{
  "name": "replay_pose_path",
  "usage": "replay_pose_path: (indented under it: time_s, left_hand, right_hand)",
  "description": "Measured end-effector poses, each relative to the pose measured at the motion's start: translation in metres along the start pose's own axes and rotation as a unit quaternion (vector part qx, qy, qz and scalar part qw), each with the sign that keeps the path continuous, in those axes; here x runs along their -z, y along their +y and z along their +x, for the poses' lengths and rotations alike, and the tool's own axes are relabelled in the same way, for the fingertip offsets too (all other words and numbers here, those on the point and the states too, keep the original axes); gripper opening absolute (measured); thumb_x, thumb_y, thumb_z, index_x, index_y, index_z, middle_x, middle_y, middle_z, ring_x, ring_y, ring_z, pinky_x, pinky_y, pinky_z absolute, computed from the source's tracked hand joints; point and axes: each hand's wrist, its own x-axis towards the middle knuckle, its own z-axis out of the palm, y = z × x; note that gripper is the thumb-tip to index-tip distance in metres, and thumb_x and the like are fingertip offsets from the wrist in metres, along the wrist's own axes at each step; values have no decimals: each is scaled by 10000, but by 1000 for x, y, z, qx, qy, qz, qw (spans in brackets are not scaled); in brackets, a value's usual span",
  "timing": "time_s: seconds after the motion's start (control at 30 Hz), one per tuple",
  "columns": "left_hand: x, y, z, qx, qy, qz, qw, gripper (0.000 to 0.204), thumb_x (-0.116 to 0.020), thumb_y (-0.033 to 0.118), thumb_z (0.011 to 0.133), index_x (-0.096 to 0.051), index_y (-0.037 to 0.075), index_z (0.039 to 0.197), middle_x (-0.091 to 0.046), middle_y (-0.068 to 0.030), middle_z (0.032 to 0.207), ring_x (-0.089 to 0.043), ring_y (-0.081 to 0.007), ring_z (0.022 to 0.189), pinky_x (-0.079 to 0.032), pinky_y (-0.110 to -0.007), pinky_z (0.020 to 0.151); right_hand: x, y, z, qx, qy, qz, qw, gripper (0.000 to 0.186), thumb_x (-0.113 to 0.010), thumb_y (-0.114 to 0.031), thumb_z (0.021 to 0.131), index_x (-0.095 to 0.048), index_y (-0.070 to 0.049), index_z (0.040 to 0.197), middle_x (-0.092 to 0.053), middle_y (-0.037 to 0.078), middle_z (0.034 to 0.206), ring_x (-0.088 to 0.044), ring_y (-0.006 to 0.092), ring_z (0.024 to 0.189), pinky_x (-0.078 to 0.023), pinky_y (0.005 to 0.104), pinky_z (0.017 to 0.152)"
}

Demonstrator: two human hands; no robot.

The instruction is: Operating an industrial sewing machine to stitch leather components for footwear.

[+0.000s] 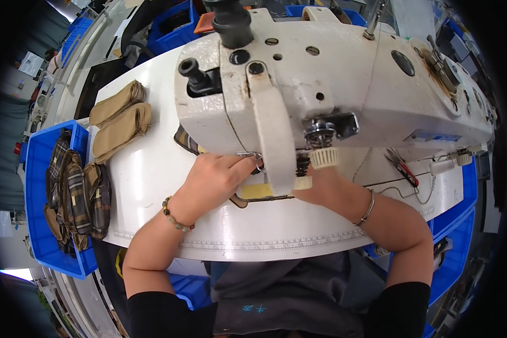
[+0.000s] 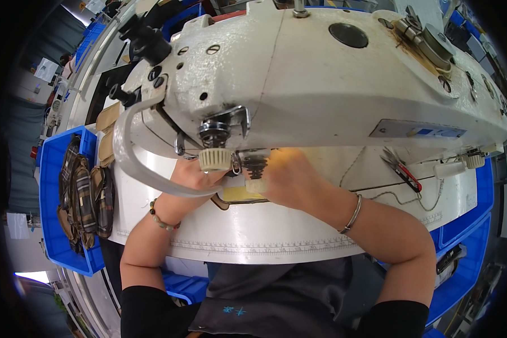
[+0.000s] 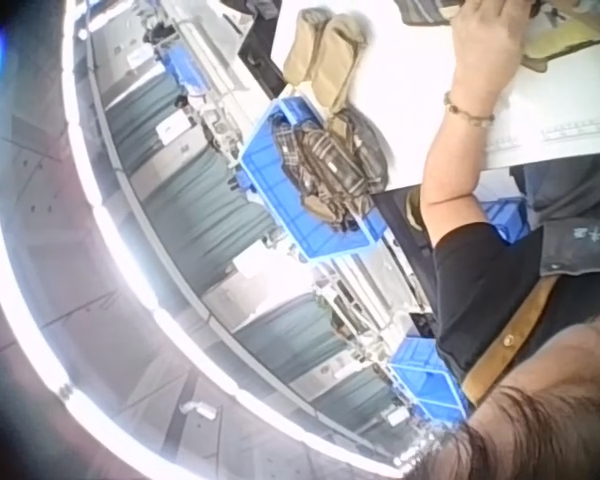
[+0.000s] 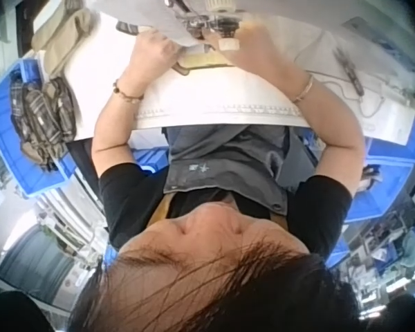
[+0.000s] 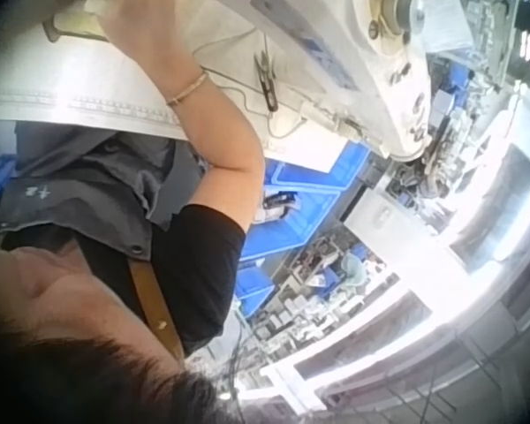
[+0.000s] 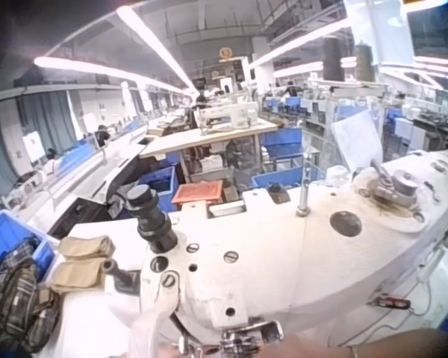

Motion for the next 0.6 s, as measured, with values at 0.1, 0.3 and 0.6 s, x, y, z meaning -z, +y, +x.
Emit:
replay_pose_path:
  time_s: [0.1,0.3,0.6]
  left_hand:
    - [0,0,-1,13,-11,10,1000,191,-662,96,772,-707,87,957,-672,-26,731,-663,-205,624,-534,-319,569]
    - [2,4,4,-15,-9,28,999,228,-655,97,755,-705,92,977,-710,-25,882,-680,-188,711,-551,-305,608]
    - [4,13,2,-20,-53,52,997,256,-656,102,744,-691,72,996,-721,-37,1044,-676,-168,821,-559,-287,686]
  right_hand:
    - [-3,3,5,17,10,12,1000,221,-712,-262,808,-706,-49,752,-678,103,698,-639,286,627,-509,388,601]
    - [12,-5,13,58,31,22,998,149,-699,-220,814,-714,-72,823,-688,80,741,-642,283,622,-514,388,596]
    - [23,-19,8,42,-9,44,998,83,-670,-94,762,-660,-62,838,-645,96,686,-633,283,586,-491,392,514]
